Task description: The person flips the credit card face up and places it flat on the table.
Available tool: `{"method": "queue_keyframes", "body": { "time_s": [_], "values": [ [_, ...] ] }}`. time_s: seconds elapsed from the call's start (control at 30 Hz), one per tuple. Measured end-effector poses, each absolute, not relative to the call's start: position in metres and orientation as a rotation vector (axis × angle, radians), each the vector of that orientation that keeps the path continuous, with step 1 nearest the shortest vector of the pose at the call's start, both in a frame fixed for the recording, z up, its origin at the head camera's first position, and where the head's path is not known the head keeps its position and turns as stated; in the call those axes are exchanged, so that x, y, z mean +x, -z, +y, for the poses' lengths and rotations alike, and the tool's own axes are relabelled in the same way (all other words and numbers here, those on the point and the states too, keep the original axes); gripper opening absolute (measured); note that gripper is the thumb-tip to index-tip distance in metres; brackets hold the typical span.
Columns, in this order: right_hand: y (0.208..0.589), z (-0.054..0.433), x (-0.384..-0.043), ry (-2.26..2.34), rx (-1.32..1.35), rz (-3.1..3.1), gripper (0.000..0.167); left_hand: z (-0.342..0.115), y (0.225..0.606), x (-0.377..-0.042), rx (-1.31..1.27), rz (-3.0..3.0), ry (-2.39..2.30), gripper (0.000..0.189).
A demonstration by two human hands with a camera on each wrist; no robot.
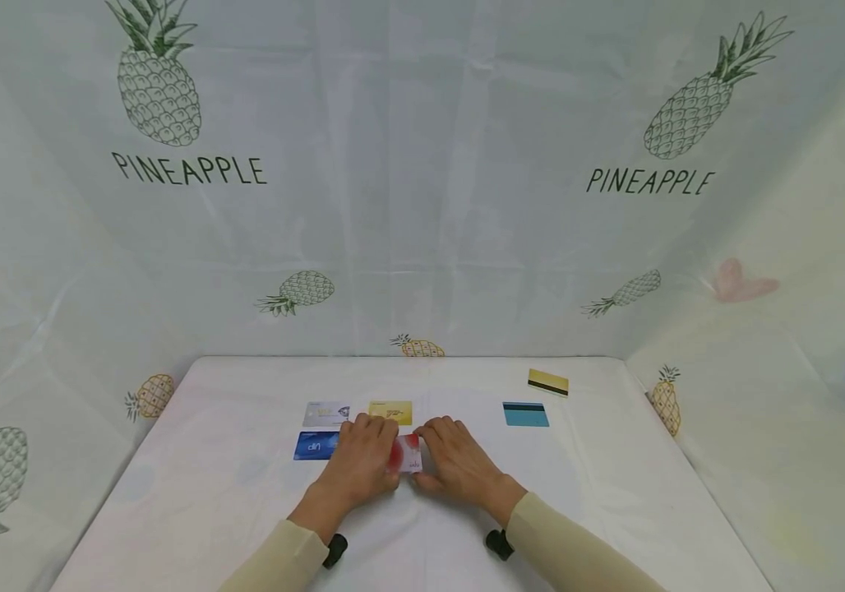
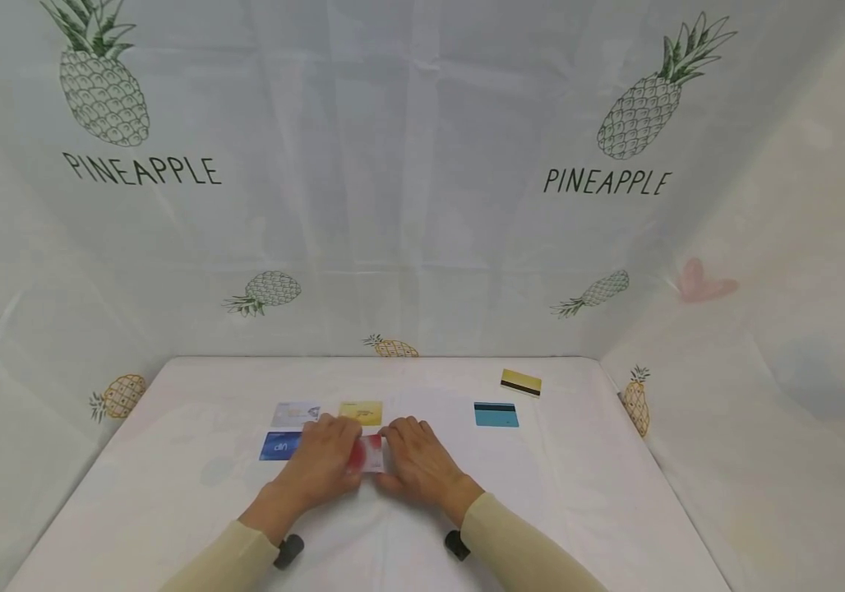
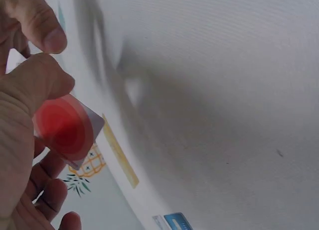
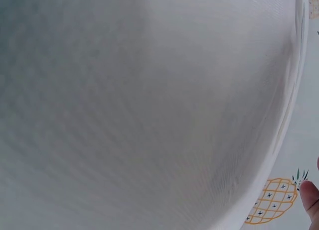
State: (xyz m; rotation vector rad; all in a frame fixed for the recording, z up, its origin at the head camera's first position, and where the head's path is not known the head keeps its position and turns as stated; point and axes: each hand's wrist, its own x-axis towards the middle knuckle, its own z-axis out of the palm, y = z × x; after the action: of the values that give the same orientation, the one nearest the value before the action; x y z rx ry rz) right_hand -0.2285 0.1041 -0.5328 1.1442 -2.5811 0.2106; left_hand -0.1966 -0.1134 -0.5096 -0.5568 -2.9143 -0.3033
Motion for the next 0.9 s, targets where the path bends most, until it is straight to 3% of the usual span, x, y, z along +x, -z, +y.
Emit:
{"method": "queue_keyframes", "body": {
  "time_s": [0.3, 0.9],
  "values": [
    [0.533, 0.103, -0.230, -0.202, 1.164, -2.558, 0.062, -0.121, 0.518, -0.198, -0.573, -2.894, 0.219, 0.056],
    [0.534, 0.098, -0.232, -0.066, 1.143, -2.555, 0.053, -0.123, 0.523, -0.199, -0.567, -2.883, 0.161, 0.058]
  ]
}}
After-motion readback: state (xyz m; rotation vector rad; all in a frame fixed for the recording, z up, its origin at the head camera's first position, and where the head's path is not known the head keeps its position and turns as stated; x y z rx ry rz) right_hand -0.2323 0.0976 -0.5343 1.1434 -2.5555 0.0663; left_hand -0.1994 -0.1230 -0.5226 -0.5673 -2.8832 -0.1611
